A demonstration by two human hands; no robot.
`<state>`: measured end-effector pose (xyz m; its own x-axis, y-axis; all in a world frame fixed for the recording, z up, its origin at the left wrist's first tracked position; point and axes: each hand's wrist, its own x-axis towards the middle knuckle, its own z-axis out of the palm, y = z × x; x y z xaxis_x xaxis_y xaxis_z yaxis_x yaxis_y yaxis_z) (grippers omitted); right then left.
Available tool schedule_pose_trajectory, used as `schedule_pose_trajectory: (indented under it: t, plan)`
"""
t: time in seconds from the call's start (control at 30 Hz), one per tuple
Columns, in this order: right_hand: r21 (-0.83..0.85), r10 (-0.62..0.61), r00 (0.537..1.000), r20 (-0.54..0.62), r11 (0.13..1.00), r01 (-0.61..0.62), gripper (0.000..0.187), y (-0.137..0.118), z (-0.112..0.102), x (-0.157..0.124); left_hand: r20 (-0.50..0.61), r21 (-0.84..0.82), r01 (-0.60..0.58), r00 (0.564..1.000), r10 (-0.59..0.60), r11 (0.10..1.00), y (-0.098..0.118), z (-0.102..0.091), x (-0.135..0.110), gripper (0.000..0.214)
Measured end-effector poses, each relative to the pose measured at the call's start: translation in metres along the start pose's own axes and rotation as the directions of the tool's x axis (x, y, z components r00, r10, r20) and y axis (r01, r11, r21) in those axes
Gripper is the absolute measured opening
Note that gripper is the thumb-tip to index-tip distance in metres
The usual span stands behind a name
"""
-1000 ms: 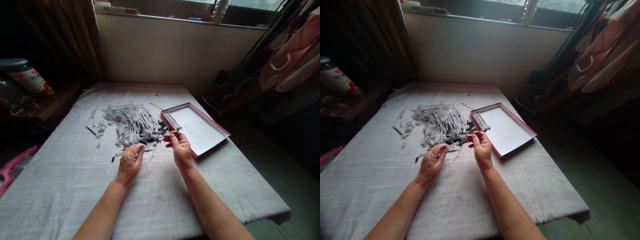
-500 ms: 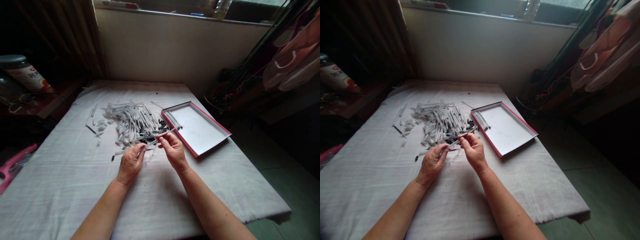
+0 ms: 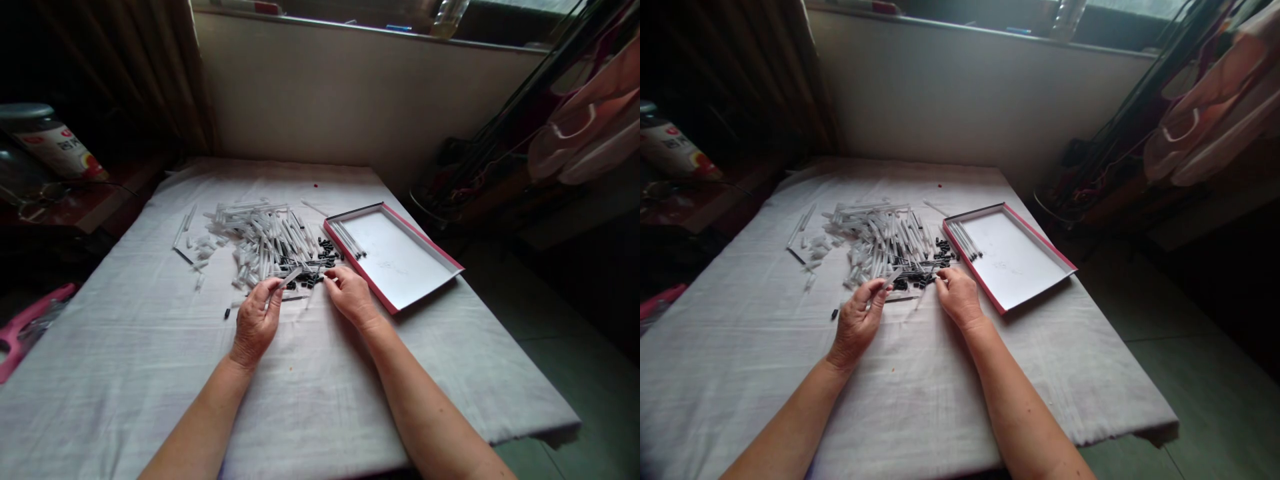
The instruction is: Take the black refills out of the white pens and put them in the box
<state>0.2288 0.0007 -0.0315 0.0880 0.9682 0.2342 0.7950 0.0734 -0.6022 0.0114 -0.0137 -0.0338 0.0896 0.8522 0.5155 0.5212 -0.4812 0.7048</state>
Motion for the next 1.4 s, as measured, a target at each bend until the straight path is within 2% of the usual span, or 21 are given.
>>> schedule_pose_trajectory:
  t: [0.13,0.23,0.3,0.37,0.5,0.6,0.83,1.0,1.23,1.4]
  plan:
    - [-0.171,0.001,0.998,0.062,0.985,0.010,0.013,-0.008,0.005,0.002,0.032,0.043,-0.044,0.999,0.043,0.998,-0.002,-0.002,0.002,0.020]
    - [-0.140,-0.004,0.997,0.076,0.990,0.014,0.009,-0.006,0.003,0.002,0.059,0.072,-0.051,0.997,0.046,0.996,-0.003,-0.003,0.002,0.021]
    - [0.006,-0.010,0.998,0.064,1.000,0.010,0.009,-0.002,0.000,-0.001,0.083,0.089,-0.057,0.995,0.050,0.994,-0.003,-0.002,0.001,0.022]
    - [0.220,0.003,0.999,0.043,0.975,-0.012,0.009,0.002,-0.003,-0.008,0.113,0.106,-0.068,0.992,0.056,0.992,-0.004,-0.001,0.000,0.023]
    - [0.580,0.077,0.996,0.054,0.809,-0.094,0.018,0.002,-0.007,-0.020,0.171,0.136,-0.100,0.982,0.076,0.986,-0.004,0.000,-0.002,0.023]
    - [0.669,0.086,0.991,0.101,0.732,-0.132,0.021,-0.003,-0.006,-0.024,0.202,0.149,-0.108,0.976,0.077,0.983,-0.003,0.001,-0.002,0.024]
    - [0.682,0.037,0.996,0.084,0.726,-0.085,0.018,-0.005,0.001,-0.027,0.241,0.152,-0.106,0.968,0.067,0.983,-0.002,0.001,-0.002,0.025]
    - [0.624,0.001,1.000,0.016,0.781,-0.011,0.016,-0.006,-0.001,-0.029,0.248,0.158,-0.091,0.968,0.049,0.983,-0.003,0.002,-0.003,0.026]
    - [0.646,0.025,0.998,0.051,0.762,-0.052,0.017,-0.002,-0.001,-0.028,0.252,0.156,-0.081,0.967,0.040,0.984,-0.002,0.001,-0.003,0.026]
    - [0.635,-0.001,0.999,0.044,0.772,-0.027,0.014,-0.005,-0.003,-0.030,0.262,0.164,-0.076,0.965,0.031,0.984,-0.001,0.001,-0.003,0.025]
